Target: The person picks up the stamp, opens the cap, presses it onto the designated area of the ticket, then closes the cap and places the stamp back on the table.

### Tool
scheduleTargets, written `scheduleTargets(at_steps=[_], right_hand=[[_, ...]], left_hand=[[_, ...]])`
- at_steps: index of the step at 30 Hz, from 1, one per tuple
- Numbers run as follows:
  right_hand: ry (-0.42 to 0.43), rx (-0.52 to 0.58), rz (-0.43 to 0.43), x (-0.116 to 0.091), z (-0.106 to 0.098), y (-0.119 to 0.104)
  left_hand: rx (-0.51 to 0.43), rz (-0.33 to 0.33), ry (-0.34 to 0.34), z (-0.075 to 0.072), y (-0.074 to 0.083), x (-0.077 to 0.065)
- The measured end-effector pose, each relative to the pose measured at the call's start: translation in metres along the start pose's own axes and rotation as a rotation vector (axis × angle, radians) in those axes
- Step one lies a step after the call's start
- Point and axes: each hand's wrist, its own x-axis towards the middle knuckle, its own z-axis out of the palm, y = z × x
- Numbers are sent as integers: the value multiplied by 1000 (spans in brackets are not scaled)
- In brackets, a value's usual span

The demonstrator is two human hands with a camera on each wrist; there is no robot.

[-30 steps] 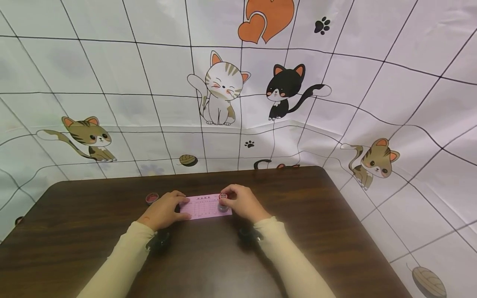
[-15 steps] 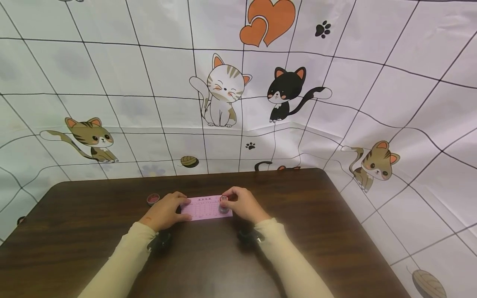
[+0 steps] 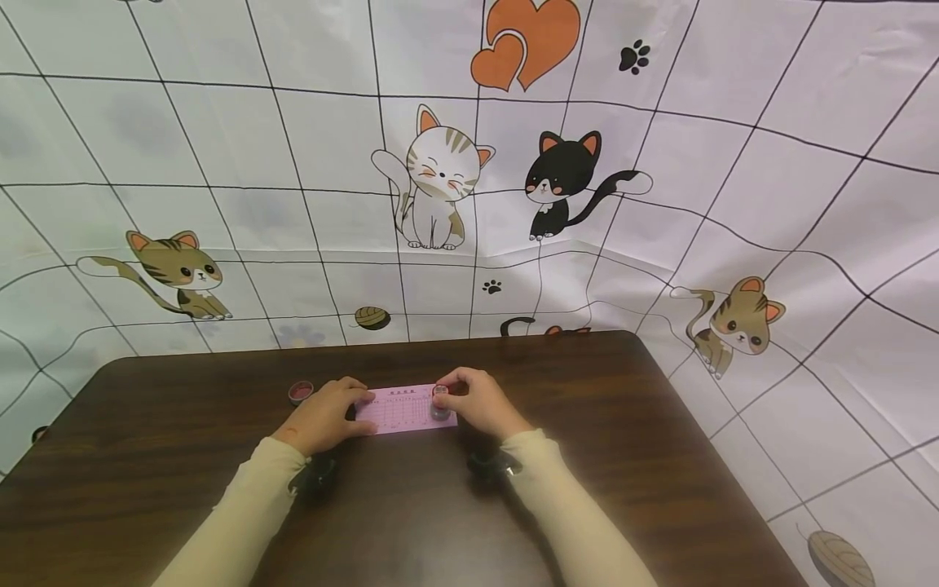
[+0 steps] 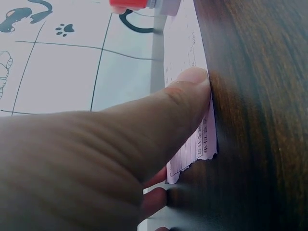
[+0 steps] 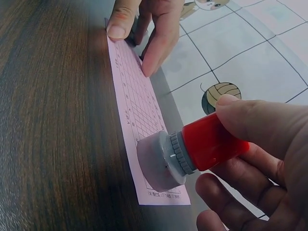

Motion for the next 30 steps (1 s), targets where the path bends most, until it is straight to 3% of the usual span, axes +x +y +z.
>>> scheduleTargets(at_steps=[30], right_hand=[[-12,3,0,0,0,0]], left_hand=[[52,14,-17,2,-1,0]])
